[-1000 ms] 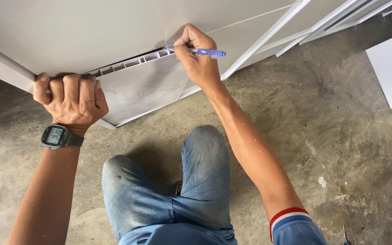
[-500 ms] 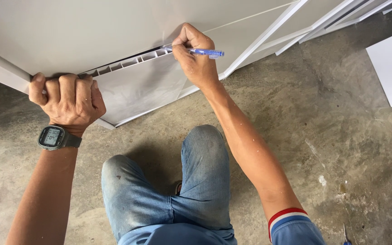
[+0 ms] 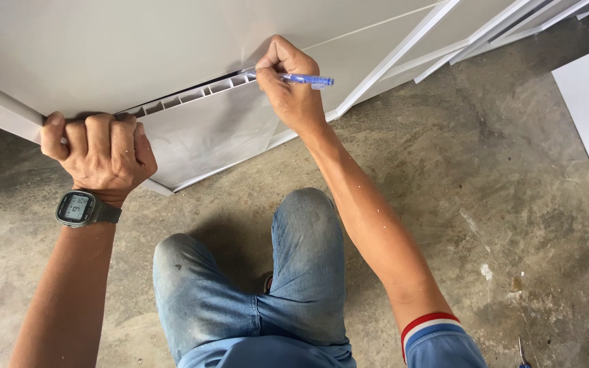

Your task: The person is measuring and fitting a white plastic panel into a cabinet structure, using a circular saw for cutting and a pen for marking.

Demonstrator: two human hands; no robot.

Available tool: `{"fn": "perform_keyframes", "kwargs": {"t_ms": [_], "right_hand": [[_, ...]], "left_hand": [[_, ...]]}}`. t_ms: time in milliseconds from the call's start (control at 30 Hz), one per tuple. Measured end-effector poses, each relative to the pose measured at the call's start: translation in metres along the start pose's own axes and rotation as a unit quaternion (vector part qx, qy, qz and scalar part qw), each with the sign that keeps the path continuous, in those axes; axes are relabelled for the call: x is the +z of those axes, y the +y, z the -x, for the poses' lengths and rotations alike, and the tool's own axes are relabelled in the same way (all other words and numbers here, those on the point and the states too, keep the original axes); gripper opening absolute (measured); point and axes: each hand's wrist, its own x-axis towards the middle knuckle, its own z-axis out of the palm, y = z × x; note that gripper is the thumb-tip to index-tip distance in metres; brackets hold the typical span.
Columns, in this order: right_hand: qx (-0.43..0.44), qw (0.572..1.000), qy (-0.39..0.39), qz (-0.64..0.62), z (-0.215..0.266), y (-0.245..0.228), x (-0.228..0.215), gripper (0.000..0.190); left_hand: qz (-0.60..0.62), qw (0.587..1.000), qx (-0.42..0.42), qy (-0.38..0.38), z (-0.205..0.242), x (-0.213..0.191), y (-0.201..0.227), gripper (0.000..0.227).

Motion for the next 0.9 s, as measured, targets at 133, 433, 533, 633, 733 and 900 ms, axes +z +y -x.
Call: {"fn": "perform_keyframes", "kwargs": {"t_ms": [133, 433, 533, 633, 733, 900], "right_hand": [[-0.007, 1.0, -0.009, 0.006, 0.0, 0.008, -0.001, 0.024], [0.018, 0.997, -0.01, -0.075, 0.0, 0.005, -0.006, 0.023], [0.067, 0.995, 0.0, -0.074, 0.002, 0.004, -0.011, 0.021], [0.065, 0.996, -0.003, -0.065, 0.015, 0.004, -0.02, 0.02], [0.095, 0.991, -0.002, -0.094, 0.032, -0.007, -0.03, 0.02], [0.175, 0.98, -0.06, -0.076, 0.06, -0.048, -0.044, 0.017]], "left_hand": [[0.005, 1.0, -0.002, 0.0, -0.002, 0.001, 0.001, 0.008], [0.047, 0.997, -0.038, -0.039, 0.009, 0.001, 0.004, 0.009], [0.06, 0.995, -0.054, -0.053, 0.021, 0.004, 0.007, 0.008], [0.093, 0.993, -0.064, -0.034, -0.019, -0.029, 0.018, 0.01], [0.154, 0.983, -0.082, -0.052, 0.01, -0.022, 0.023, 0.018], [0.23, 0.96, -0.113, -0.109, 0.041, -0.049, 0.045, 0.027]]}}
